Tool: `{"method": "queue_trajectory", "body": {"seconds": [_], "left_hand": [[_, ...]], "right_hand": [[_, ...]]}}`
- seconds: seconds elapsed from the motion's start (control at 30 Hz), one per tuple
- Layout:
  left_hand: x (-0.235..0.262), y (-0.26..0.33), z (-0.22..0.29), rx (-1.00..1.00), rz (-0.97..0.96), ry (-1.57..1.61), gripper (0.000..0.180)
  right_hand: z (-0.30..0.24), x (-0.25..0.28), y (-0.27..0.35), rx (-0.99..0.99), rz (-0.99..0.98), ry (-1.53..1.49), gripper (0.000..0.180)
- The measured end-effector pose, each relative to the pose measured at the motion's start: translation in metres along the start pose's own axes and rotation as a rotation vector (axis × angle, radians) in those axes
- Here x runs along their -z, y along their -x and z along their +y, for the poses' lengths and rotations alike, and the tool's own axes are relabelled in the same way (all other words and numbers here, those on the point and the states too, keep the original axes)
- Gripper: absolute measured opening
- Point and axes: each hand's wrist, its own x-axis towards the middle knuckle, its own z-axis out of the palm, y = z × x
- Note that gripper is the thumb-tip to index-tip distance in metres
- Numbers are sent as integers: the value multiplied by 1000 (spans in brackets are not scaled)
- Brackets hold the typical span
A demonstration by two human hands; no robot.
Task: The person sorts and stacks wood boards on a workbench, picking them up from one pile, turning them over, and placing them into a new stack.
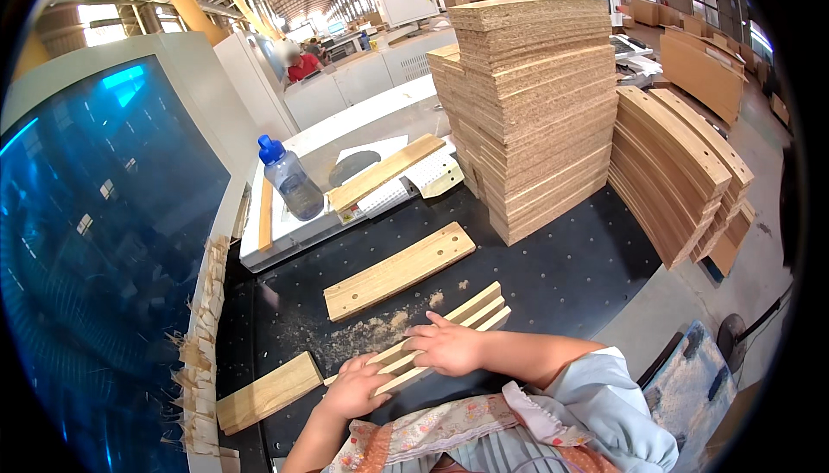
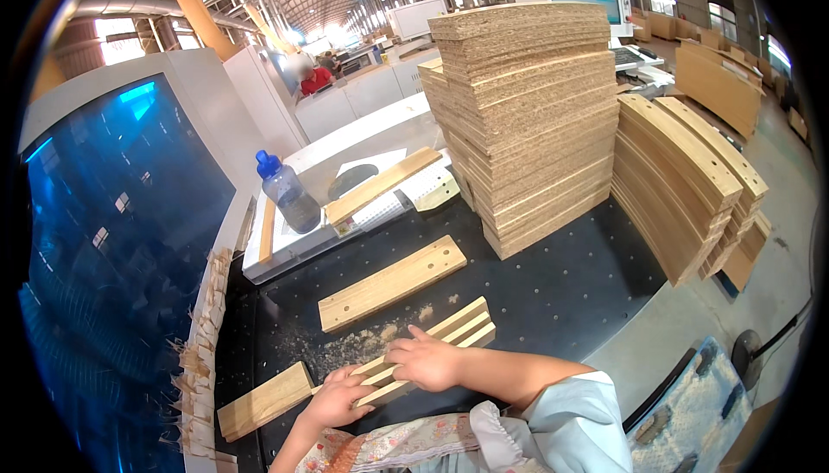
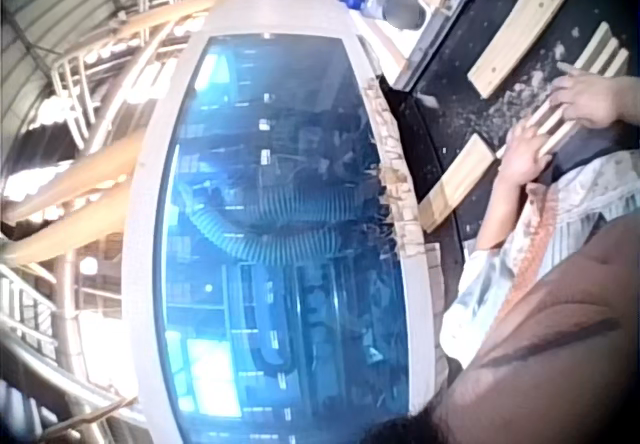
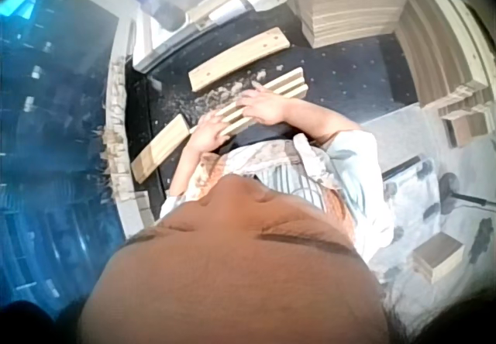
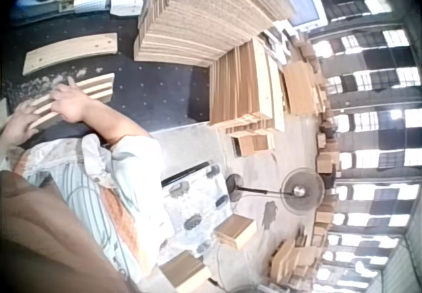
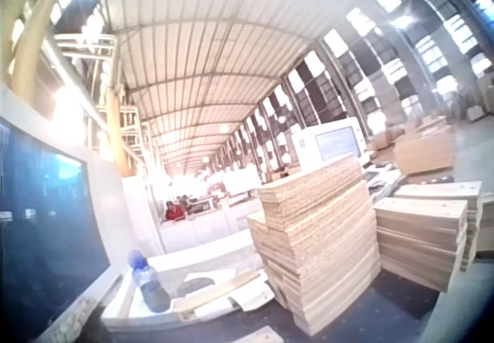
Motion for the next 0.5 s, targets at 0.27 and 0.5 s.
{"method": "queue_trajectory", "body": {"seconds": [0.27, 0.5], "left_hand": [[0, -4, 1, -38, 1, -93, 28], [27, 9, 7, -43, 184, -40, 28]], "right_hand": [[-4, 9, -26, -73, -383, 118, 25], [-12, -2, -33, -43, -205, 106, 16]]}}
